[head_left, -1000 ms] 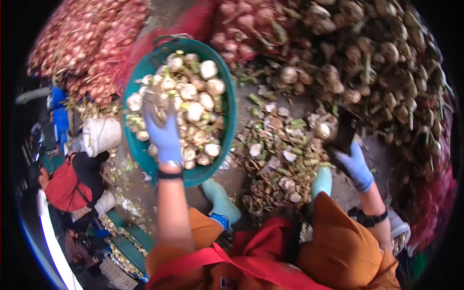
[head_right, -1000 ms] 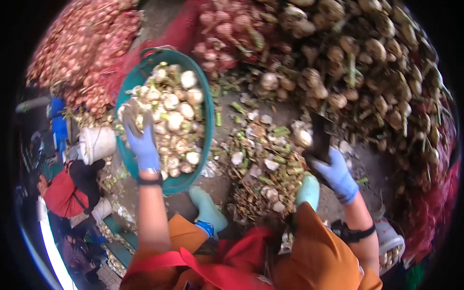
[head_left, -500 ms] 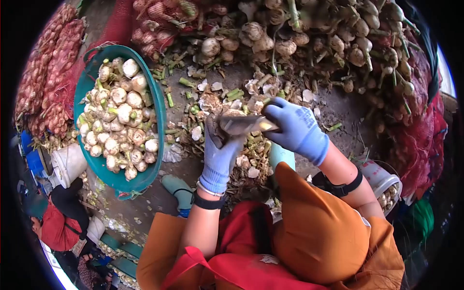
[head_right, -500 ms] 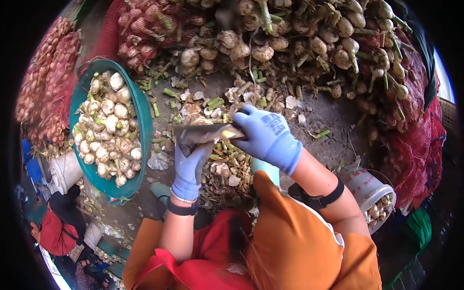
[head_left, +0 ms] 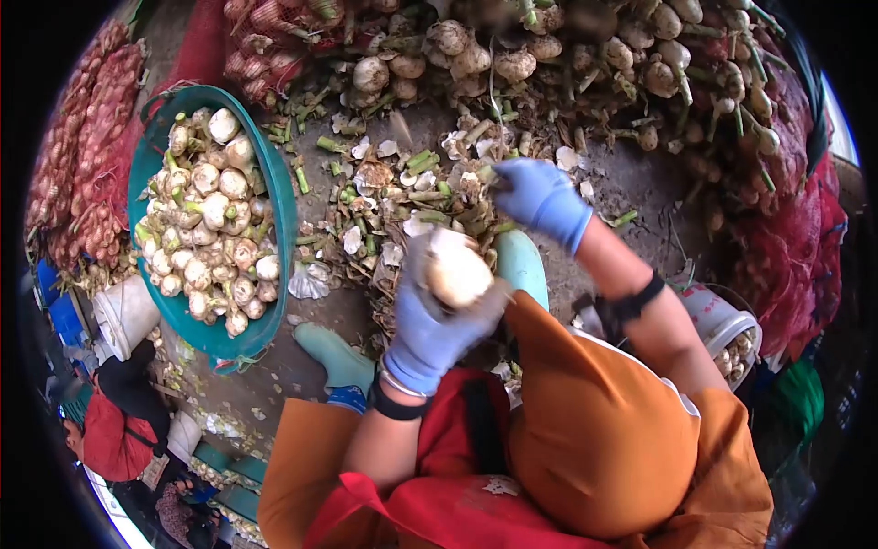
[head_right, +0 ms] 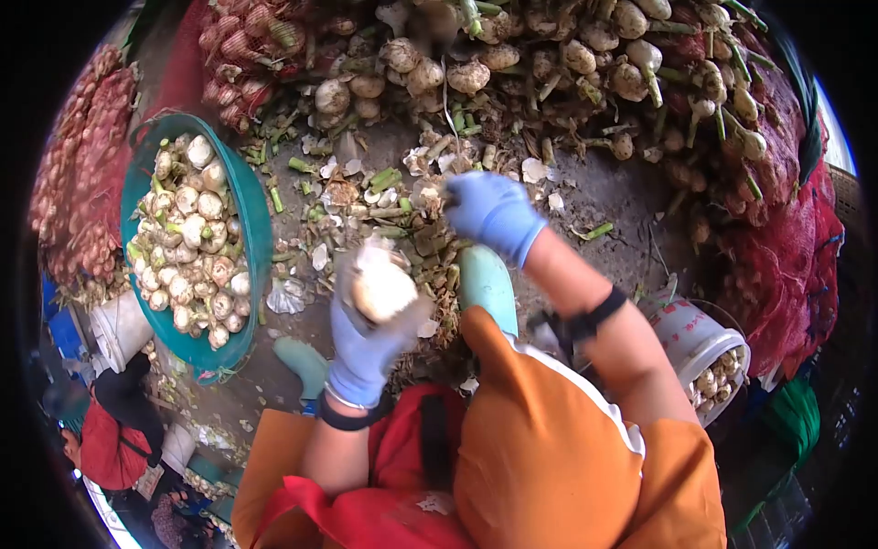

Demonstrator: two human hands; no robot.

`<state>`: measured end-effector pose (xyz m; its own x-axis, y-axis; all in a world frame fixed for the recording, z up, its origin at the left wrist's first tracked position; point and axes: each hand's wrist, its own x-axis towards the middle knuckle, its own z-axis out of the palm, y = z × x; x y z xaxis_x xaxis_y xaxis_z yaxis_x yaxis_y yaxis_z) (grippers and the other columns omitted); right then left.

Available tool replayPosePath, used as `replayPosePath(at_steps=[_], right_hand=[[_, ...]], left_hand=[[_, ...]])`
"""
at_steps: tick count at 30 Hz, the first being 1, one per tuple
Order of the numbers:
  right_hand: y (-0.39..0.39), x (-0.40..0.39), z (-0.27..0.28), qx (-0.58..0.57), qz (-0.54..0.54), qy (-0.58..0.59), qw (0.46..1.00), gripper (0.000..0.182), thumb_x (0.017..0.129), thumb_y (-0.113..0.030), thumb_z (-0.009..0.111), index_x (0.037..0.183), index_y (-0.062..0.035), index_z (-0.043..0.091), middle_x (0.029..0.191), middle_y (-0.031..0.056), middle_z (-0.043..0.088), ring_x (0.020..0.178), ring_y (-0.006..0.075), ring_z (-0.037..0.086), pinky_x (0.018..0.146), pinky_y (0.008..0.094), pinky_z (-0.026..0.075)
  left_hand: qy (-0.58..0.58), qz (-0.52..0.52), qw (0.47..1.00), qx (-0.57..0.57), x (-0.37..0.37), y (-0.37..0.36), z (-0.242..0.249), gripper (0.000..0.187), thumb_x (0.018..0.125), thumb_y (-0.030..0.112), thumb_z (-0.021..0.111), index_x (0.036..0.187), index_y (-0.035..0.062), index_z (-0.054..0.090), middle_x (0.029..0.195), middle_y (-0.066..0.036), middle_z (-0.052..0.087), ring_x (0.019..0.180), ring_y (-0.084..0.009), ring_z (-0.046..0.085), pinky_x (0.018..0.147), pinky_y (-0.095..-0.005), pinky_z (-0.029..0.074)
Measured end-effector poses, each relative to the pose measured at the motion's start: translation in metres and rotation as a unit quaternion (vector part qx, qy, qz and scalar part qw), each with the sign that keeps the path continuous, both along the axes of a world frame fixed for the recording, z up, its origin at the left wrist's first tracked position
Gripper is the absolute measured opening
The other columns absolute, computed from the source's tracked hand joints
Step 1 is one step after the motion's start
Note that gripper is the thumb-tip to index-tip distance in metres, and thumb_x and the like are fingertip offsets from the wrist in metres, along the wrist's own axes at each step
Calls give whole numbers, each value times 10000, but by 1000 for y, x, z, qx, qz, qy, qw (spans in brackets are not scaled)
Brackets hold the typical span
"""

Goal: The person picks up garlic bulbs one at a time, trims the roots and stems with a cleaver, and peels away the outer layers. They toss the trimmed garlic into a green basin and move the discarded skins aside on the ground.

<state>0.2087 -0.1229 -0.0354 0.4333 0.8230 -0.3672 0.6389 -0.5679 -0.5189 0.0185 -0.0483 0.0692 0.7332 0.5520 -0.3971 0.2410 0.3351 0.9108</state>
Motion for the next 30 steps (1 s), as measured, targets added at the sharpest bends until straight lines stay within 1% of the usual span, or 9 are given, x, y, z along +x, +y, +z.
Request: replayPosePath(at_steps=[4, 5, 6, 10, 13, 18, 22, 26, 30], right_hand=[[-4, -3, 23, 15, -226, 476, 849, 255, 839, -213, 682, 942, 19, 674, 741, 57, 680, 624, 125, 639, 544, 283, 509], [3, -10, 32, 10, -188, 508, 841, 255, 848, -218, 682, 945, 18, 671, 778, 41, 672, 672, 122, 637, 583, 278, 512], [5, -22, 22, 95, -166, 557, 809, 262, 853, -222, 679, 964, 15, 657, 813, 32, 661, 745, 99, 627, 652, 279, 510], [16, -20, 71, 207, 94, 140, 964, 238, 799, -260, 618, 933, -69, 660, 903, 166, 635, 884, 364, 648, 746, 445, 518], [15, 18, 18, -126, 119, 48, 984, 252, 790, -271, 612, 968, -100, 667, 967, 155, 659, 895, 340, 660, 758, 472, 525], [36, 78, 35, 126, -51, -221, 966, 198, 813, -283, 658, 926, -128, 705, 1256, 144, 596, 930, 331, 662, 800, 441, 544], [54, 88, 0, 79, -12, -221, 972, 188, 787, -217, 666, 956, -145, 711, 1281, 159, 570, 960, 353, 659, 830, 437, 541], [23, 36, 24, 145, 29, 60, 987, 281, 763, -224, 673, 1011, -96, 698, 1306, 160, 567, 1044, 346, 634, 894, 421, 516], [1, -25, 42, 280, 35, 287, 915, 368, 852, -192, 683, 1176, -27, 636, 1093, 150, 660, 984, 206, 635, 852, 327, 523]], left_hand=[[23, 39, 999, 20, -9, 5, -53, 789, 681, 218, 898, 1297, 33, 441, 1185, -121, 551, 1081, -233, 563, 915, -377, 495], [117, -125, 878, 446, -5, 19, -45, 898, 784, 111, 806, 1488, 43, 254, 1421, -149, 395, 1127, -233, 571, 960, -336, 504], [-11, -25, 978, 206, -12, 13, -81, 750, 861, 146, 732, 1459, 1, 305, 1366, -150, 466, 1095, -242, 596, 954, -332, 512], [-29, 120, 979, -165, -25, 23, -57, 540, 947, 253, 622, 1378, 3, 412, 1175, -124, 604, 1046, -210, 622, 902, -317, 539], [-91, 190, 956, -203, -36, 52, -37, 471, 929, 210, 637, 1347, 72, 470, 1162, -62, 611, 923, -175, 643, 659, -259, 519], [-436, 188, 774, -419, -67, 110, -20, 491, 946, 388, 600, 1330, 104, 488, 1171, -29, 617, 1016, -166, 622, 695, -282, 514], [-177, 253, 879, -365, -38, 76, -68, 534, 986, 427, 515, 1426, 131, 449, 1332, -72, 551, 1147, -238, 584, 952, -388, 499], [-57, 80, 992, -75, -4, 24, -98, 710, 880, 20, 640, 1499, 90, 300, 1431, -123, 451, 1314, -260, 450, 1022, -431, 465], [10, 147, 965, -217, 0, 7, -111, 840, 789, -145, 608, 1499, 128, 253, 1339, -121, 489, 1177, -236, 548, 943, -357, 533]])
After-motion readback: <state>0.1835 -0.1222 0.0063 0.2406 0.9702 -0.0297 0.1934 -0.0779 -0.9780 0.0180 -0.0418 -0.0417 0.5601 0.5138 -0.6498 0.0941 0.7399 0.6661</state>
